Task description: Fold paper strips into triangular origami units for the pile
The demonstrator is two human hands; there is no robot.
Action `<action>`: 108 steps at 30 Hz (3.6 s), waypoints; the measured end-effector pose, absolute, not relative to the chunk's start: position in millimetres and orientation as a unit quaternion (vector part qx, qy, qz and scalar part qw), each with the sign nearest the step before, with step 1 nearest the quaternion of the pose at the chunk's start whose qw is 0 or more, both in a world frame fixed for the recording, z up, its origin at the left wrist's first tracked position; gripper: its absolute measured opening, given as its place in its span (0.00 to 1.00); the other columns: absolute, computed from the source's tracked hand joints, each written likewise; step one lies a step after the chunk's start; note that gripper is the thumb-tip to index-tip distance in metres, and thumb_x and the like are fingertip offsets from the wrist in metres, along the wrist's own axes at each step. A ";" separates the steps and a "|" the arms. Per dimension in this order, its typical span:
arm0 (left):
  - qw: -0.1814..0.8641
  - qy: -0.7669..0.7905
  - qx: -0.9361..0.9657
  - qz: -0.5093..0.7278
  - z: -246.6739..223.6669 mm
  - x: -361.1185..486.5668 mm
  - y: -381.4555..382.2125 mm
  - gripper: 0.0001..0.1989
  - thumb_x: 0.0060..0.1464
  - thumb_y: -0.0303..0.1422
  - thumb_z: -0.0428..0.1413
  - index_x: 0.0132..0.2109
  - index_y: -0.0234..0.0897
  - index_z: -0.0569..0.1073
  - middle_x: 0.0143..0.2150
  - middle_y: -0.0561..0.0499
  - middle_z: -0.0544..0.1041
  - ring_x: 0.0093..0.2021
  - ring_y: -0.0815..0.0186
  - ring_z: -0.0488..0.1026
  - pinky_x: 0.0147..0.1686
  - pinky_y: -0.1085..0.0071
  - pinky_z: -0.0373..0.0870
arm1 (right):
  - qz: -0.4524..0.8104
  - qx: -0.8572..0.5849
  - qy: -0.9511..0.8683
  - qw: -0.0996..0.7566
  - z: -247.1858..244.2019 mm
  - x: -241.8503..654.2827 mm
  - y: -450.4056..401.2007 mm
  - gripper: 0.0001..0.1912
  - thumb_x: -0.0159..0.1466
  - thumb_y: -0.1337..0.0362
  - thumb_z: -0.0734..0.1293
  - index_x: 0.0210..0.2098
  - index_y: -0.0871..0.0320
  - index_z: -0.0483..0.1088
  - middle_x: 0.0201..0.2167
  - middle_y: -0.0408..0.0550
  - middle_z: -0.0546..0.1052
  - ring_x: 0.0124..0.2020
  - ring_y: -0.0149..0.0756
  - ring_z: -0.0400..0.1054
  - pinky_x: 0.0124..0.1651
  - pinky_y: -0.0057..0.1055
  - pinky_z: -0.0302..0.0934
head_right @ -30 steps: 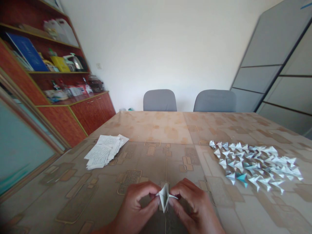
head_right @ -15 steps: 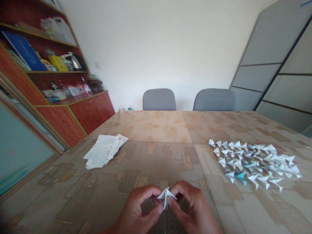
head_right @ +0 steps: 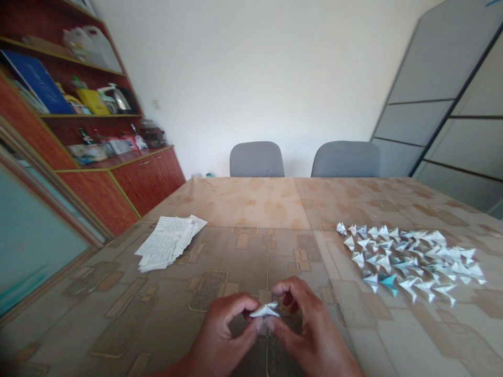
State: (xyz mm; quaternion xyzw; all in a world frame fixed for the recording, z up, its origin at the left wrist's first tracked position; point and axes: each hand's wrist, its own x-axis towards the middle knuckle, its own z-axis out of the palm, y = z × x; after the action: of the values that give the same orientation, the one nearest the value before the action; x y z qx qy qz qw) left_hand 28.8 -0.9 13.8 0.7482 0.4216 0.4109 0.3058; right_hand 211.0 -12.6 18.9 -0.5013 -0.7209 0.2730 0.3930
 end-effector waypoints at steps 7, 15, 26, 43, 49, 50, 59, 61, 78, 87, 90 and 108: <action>0.375 0.433 0.715 0.401 19.9 30.1 0.1 0.03 0.46 0.23 0.57 0.28 0.34 0.74 0.24 0.54 0.73 0.27 0.69 0.69 0.30 0.77 0.61 | 0.376 -0.488 -0.694 0.374 19.0 208.7 -12.8 0.10 0.63 0.61 0.65 0.28 0.58 0.68 0.24 0.41 0.70 0.28 0.32 0.64 0.31 0.26 0.58; 0.527 0.463 0.625 0.343 11.1 32.8 3.8 0.06 0.46 0.27 0.58 0.23 0.32 0.72 0.20 0.56 0.68 0.24 0.71 0.63 0.25 0.77 0.57 | 0.423 -0.479 -0.664 0.388 20.5 205.5 -12.4 0.13 0.64 0.56 0.63 0.27 0.57 0.66 0.23 0.41 0.68 0.27 0.32 0.63 0.30 0.26 0.58; 0.204 0.349 0.884 0.236 10.5 17.1 9.2 0.11 0.56 0.25 0.56 0.46 0.40 0.73 0.44 0.49 0.76 0.45 0.61 0.71 0.46 0.65 0.67 | 0.215 -0.599 -0.731 0.246 1.0 223.4 6.9 0.06 0.58 0.66 0.63 0.26 0.57 0.68 0.25 0.46 0.71 0.28 0.39 0.65 0.32 0.33 0.55; 0.016 0.243 0.955 0.170 -2.5 15.6 5.5 0.10 0.64 0.35 0.50 0.50 0.39 0.69 0.44 0.49 0.74 0.46 0.61 0.68 0.56 0.57 0.58 | 0.141 -0.623 -0.743 0.201 -0.2 225.5 10.2 0.04 0.58 0.68 0.67 0.27 0.55 0.70 0.26 0.43 0.74 0.32 0.40 0.67 0.35 0.33 0.53; 0.017 0.269 0.949 0.166 0.7 14.3 3.3 0.12 0.65 0.38 0.48 0.52 0.43 0.69 0.47 0.51 0.74 0.47 0.60 0.67 0.59 0.51 0.53 | 0.114 -0.637 -0.735 0.202 -3.1 221.1 11.2 0.03 0.58 0.66 0.68 0.27 0.54 0.70 0.26 0.43 0.74 0.33 0.42 0.67 0.35 0.34 0.51; 0.018 0.270 0.948 0.168 0.8 14.2 3.4 0.12 0.65 0.38 0.48 0.52 0.43 0.69 0.47 0.52 0.74 0.47 0.60 0.67 0.59 0.51 0.53 | 0.114 -0.635 -0.736 0.204 -3.5 222.1 12.7 0.04 0.58 0.66 0.68 0.27 0.54 0.70 0.26 0.43 0.74 0.33 0.42 0.67 0.35 0.34 0.51; 0.020 0.270 0.946 0.176 2.0 13.2 1.6 0.12 0.65 0.37 0.49 0.53 0.45 0.69 0.46 0.51 0.75 0.47 0.60 0.67 0.60 0.46 0.52 | 0.097 -0.636 -0.731 0.227 -2.9 231.3 8.5 0.04 0.57 0.64 0.67 0.33 0.55 0.70 0.31 0.47 0.75 0.35 0.45 0.68 0.38 0.37 0.57; 0.020 0.273 0.944 0.183 1.1 13.1 0.5 0.12 0.65 0.37 0.49 0.53 0.45 0.69 0.47 0.51 0.75 0.47 0.60 0.67 0.60 0.46 0.52 | 0.089 -0.640 -0.732 0.215 -4.7 228.8 3.1 0.09 0.53 0.65 0.70 0.34 0.54 0.70 0.33 0.47 0.75 0.38 0.47 0.68 0.40 0.40 0.57; 0.005 0.283 0.936 0.207 -6.3 11.9 -3.2 0.12 0.64 0.38 0.50 0.53 0.49 0.69 0.49 0.51 0.75 0.48 0.59 0.68 0.58 0.44 0.53 | 0.138 -0.639 -0.737 0.170 1.1 228.4 0.1 0.09 0.52 0.68 0.69 0.34 0.54 0.70 0.36 0.48 0.74 0.40 0.46 0.65 0.42 0.41 0.56; 0.015 0.276 0.943 0.187 -0.2 11.0 0.9 0.11 0.65 0.37 0.49 0.52 0.47 0.69 0.49 0.52 0.75 0.49 0.60 0.68 0.60 0.42 0.50 | 0.242 -0.543 -0.765 0.250 9.0 242.3 7.4 0.07 0.59 0.70 0.64 0.38 0.56 0.70 0.35 0.47 0.74 0.38 0.40 0.69 0.40 0.34 0.61; 0.005 0.263 0.947 0.185 1.3 11.1 2.5 0.11 0.64 0.37 0.50 0.52 0.46 0.69 0.48 0.52 0.74 0.50 0.61 0.67 0.62 0.44 0.48 | 0.217 -0.514 -0.793 0.245 10.9 234.9 7.4 0.06 0.62 0.70 0.64 0.37 0.54 0.71 0.35 0.47 0.74 0.39 0.41 0.68 0.41 0.35 0.60; -0.031 0.293 0.932 0.210 -2.2 20.2 -11.7 0.07 0.62 0.32 0.52 0.46 0.38 0.71 0.35 0.51 0.70 0.37 0.64 0.65 0.56 0.53 0.58 | 0.095 -0.613 -0.766 0.172 5.3 211.1 11.7 0.06 0.54 0.63 0.74 0.26 0.54 0.72 0.28 0.43 0.73 0.36 0.42 0.66 0.39 0.36 0.53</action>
State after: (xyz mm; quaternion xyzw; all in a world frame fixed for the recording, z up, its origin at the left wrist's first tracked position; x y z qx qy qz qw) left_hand 20.2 -11.7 -2.2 0.9321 0.2934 0.2100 -0.0307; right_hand 211.1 11.7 5.3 -0.6127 -0.7655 0.0951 0.1716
